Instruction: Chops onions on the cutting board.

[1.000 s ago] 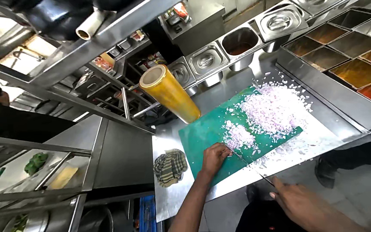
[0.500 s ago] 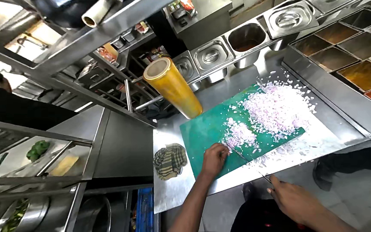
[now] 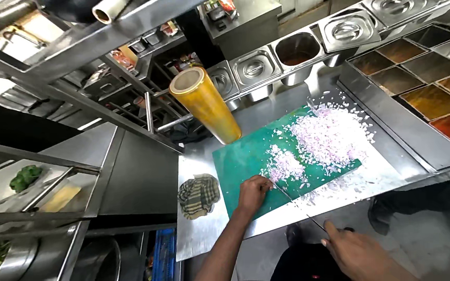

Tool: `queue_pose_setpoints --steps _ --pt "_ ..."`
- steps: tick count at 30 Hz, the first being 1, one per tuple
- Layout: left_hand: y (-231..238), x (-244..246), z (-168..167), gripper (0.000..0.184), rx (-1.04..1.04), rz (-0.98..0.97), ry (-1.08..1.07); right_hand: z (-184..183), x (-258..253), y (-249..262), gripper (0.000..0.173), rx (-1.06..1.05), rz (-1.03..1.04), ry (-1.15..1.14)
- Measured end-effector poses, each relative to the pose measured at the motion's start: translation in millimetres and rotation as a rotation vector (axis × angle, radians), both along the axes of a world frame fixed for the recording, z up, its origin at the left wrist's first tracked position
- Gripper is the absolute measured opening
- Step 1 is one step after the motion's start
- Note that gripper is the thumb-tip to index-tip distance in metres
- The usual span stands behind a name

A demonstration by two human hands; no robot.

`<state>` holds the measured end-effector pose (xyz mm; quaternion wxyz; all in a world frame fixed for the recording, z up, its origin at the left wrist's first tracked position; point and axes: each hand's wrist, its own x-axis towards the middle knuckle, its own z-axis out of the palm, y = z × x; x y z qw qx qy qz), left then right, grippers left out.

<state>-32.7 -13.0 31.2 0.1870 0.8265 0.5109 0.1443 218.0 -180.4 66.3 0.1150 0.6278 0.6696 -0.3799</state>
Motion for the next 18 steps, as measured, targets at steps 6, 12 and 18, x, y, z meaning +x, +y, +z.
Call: queue_pose_setpoints --steps 6,12,18 --pt "-1 -5 -5 0.009 0.058 0.032 0.013 -7 -3 8 0.046 0.022 0.001 -0.024" --pt "1 -12 -12 0.012 0.107 -0.035 -0.012 -20 -7 8 0.047 -0.061 0.005 -0.030" --pt "-2 -16 -18 0.011 0.210 -0.092 -0.015 -16 0 -6 0.046 0.022 0.003 -0.027"
